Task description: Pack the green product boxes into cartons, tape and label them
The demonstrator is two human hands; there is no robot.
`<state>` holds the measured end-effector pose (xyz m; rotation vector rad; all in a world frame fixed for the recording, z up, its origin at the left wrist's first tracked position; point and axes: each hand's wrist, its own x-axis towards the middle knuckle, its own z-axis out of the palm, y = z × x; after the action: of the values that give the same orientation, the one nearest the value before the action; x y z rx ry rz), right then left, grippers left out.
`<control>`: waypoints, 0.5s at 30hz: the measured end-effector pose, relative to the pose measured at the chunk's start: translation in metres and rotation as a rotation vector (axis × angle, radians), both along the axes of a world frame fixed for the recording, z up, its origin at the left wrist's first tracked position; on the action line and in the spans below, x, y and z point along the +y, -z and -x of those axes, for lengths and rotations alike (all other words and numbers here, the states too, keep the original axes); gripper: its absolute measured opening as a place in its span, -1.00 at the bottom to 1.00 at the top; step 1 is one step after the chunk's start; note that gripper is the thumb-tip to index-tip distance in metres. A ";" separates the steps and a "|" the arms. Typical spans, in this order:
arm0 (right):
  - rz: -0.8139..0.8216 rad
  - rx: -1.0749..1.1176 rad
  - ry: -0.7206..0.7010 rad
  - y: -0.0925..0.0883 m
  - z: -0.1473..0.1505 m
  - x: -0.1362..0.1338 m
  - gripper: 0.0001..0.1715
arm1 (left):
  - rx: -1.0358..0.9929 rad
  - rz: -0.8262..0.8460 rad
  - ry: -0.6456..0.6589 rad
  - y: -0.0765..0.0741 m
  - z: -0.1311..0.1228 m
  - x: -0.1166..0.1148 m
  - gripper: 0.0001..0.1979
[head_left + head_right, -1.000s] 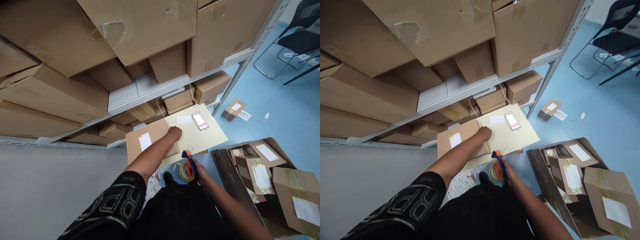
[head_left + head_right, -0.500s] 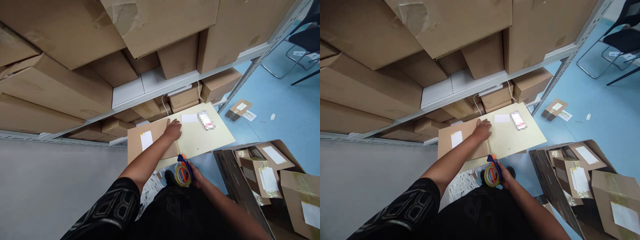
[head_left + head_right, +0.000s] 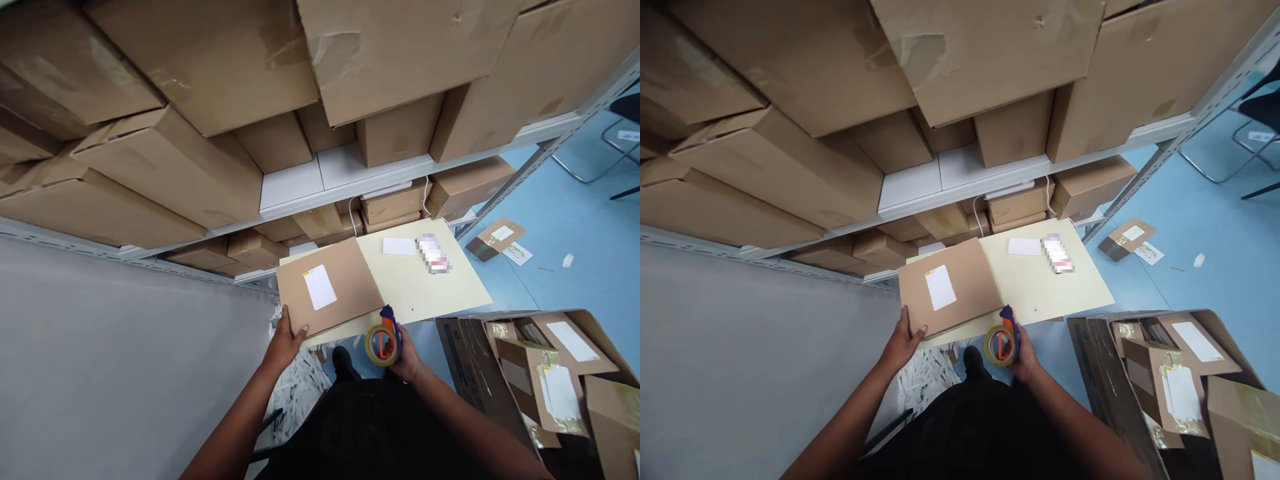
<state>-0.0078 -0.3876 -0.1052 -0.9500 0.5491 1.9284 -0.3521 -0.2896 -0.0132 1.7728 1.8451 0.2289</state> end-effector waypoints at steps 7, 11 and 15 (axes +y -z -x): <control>0.003 -0.166 -0.017 -0.010 -0.060 0.082 -0.43 | 0.198 -0.166 0.465 -0.022 -0.028 -0.032 -0.01; 0.025 -0.236 -0.114 -0.008 -0.074 0.114 -0.41 | 0.326 -0.279 0.769 -0.024 -0.045 0.009 0.10; -0.008 -0.240 -0.080 -0.007 -0.075 0.125 -0.40 | 0.349 -0.271 0.831 -0.010 -0.052 0.032 0.23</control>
<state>0.0668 -0.2629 -0.0986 -1.1939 0.3677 1.8516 -0.3000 -0.2576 -0.0031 2.7370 1.1503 -0.1746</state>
